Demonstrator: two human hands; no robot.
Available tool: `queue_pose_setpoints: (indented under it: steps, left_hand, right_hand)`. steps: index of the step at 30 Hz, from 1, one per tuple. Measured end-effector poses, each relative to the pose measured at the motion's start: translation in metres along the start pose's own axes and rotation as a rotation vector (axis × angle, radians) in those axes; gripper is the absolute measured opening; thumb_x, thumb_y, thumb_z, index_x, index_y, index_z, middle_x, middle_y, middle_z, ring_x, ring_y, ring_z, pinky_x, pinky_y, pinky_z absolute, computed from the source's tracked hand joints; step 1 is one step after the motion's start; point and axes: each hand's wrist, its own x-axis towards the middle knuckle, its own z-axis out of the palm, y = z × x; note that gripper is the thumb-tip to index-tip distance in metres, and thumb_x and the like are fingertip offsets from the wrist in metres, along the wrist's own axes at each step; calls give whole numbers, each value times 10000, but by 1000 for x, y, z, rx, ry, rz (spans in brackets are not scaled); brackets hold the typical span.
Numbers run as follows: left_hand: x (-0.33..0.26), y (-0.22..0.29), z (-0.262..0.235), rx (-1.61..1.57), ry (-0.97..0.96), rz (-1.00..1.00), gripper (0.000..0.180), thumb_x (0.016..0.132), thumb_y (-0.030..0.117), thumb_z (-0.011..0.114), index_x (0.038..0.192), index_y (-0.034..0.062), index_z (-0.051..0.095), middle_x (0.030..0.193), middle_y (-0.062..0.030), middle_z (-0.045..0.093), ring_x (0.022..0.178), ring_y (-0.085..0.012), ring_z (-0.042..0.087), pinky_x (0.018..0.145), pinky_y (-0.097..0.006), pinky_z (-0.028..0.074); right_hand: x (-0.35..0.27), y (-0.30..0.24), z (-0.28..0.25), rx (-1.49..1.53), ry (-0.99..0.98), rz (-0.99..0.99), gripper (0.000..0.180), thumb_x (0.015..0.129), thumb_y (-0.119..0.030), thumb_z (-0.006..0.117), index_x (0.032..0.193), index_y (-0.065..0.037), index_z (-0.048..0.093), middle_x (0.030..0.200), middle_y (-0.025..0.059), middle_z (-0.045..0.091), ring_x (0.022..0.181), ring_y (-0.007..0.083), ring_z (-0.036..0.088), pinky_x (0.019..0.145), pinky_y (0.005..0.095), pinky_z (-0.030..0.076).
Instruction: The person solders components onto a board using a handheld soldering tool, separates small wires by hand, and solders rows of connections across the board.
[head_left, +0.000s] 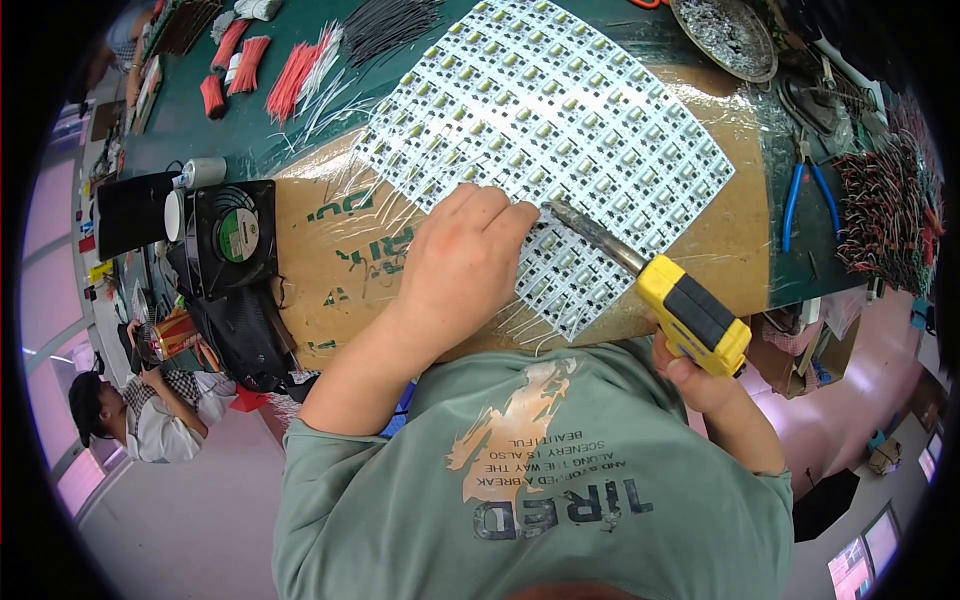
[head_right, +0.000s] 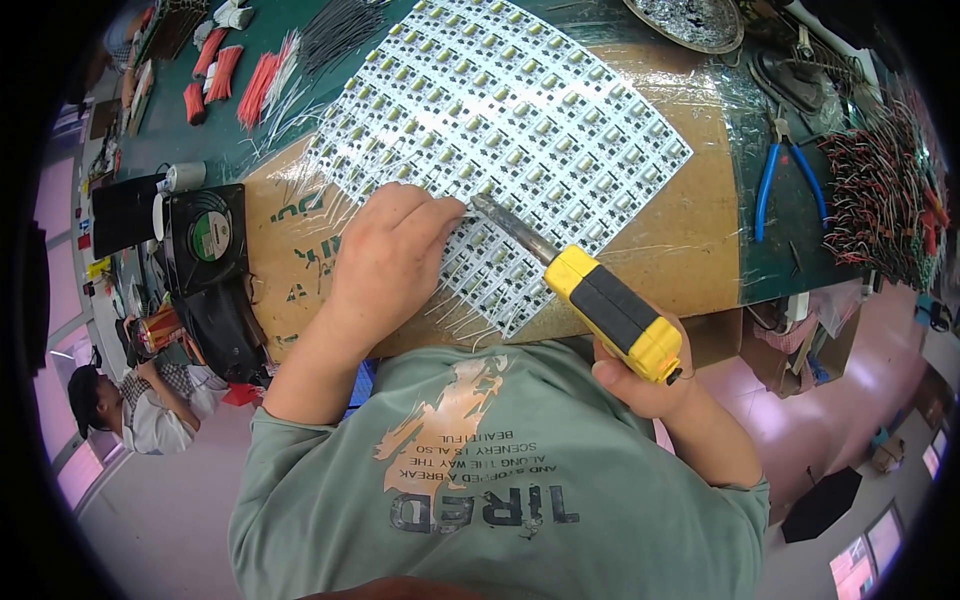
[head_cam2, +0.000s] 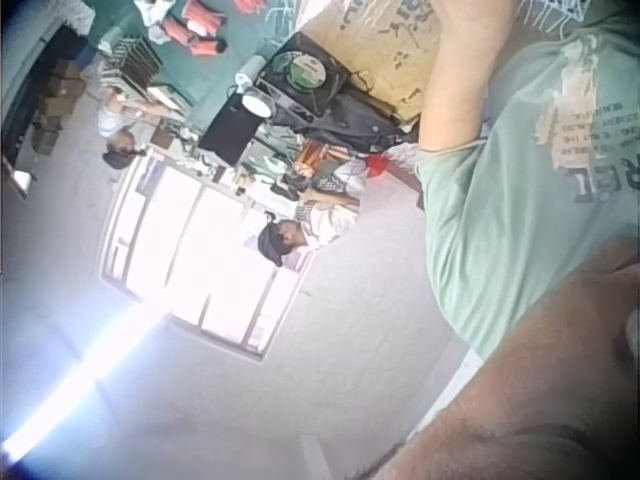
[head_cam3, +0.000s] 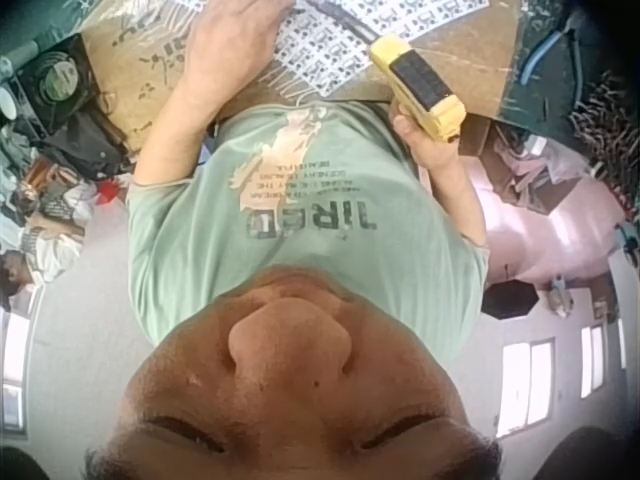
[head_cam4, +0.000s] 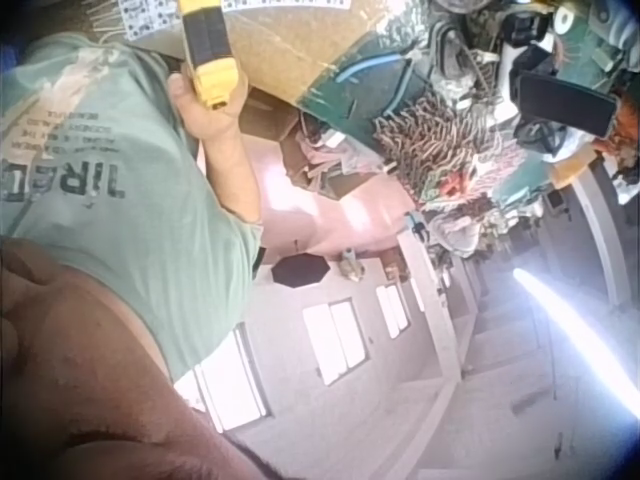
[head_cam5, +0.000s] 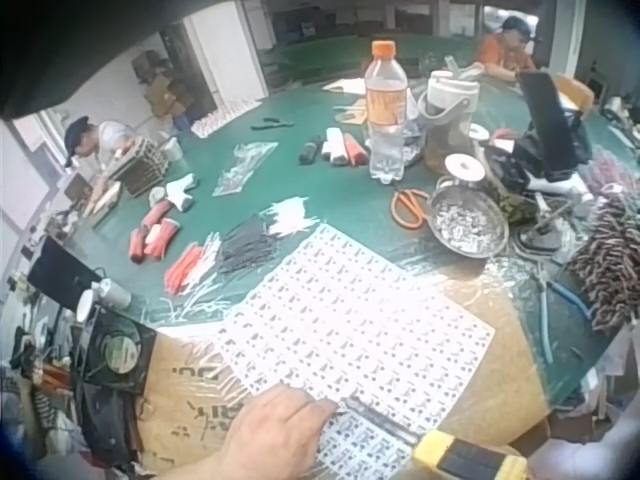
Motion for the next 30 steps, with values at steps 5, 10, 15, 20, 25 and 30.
queue_pose_setpoints:
  steps: [5,10,15,20,25,30]
  left_hand:
    - [0,0,-1,-4,-2,3,187,733,-11,662,904,62,653,798,-80,572,763,-271,570,672,-371,475]
    - [0,-1,1,-9,2,8,186,733,-13,663,906,56,650,814,-81,576,770,-277,570,678,-373,474]
    - [1,3,-1,-17,47,28,191,727,-20,665,905,48,651,837,-78,576,771,-273,565,677,-371,470]
    - [-3,8,-2,-35,55,27,233,709,-32,668,927,50,670,832,-71,582,751,-261,563,651,-357,468]
    - [-3,8,-2,-27,85,47,275,689,-31,678,949,55,689,755,-65,578,698,-248,570,601,-345,468]
    - [-4,8,-1,0,80,51,281,686,-40,658,949,54,686,746,-66,574,698,-246,573,607,-348,473]
  right_hand:
    - [-3,4,-4,68,-14,-10,348,763,-122,731,1039,6,563,745,36,578,652,117,536,604,269,447]
    - [-5,4,-4,60,-2,-22,347,775,-129,723,1056,5,570,747,36,583,653,123,540,603,269,446]
    - [-5,4,-5,40,-10,-54,336,786,-155,720,1044,1,571,742,34,584,648,123,539,600,268,441]
    - [-6,5,-6,13,-6,-86,324,787,-172,727,1012,-4,564,732,36,577,634,125,530,595,269,436]
    - [-6,5,-5,37,-10,-92,350,783,-168,731,1037,4,564,730,32,573,631,124,526,591,268,435]
    - [-6,6,-5,61,-3,-72,377,775,-156,732,1065,15,561,734,31,570,630,118,524,594,264,440]
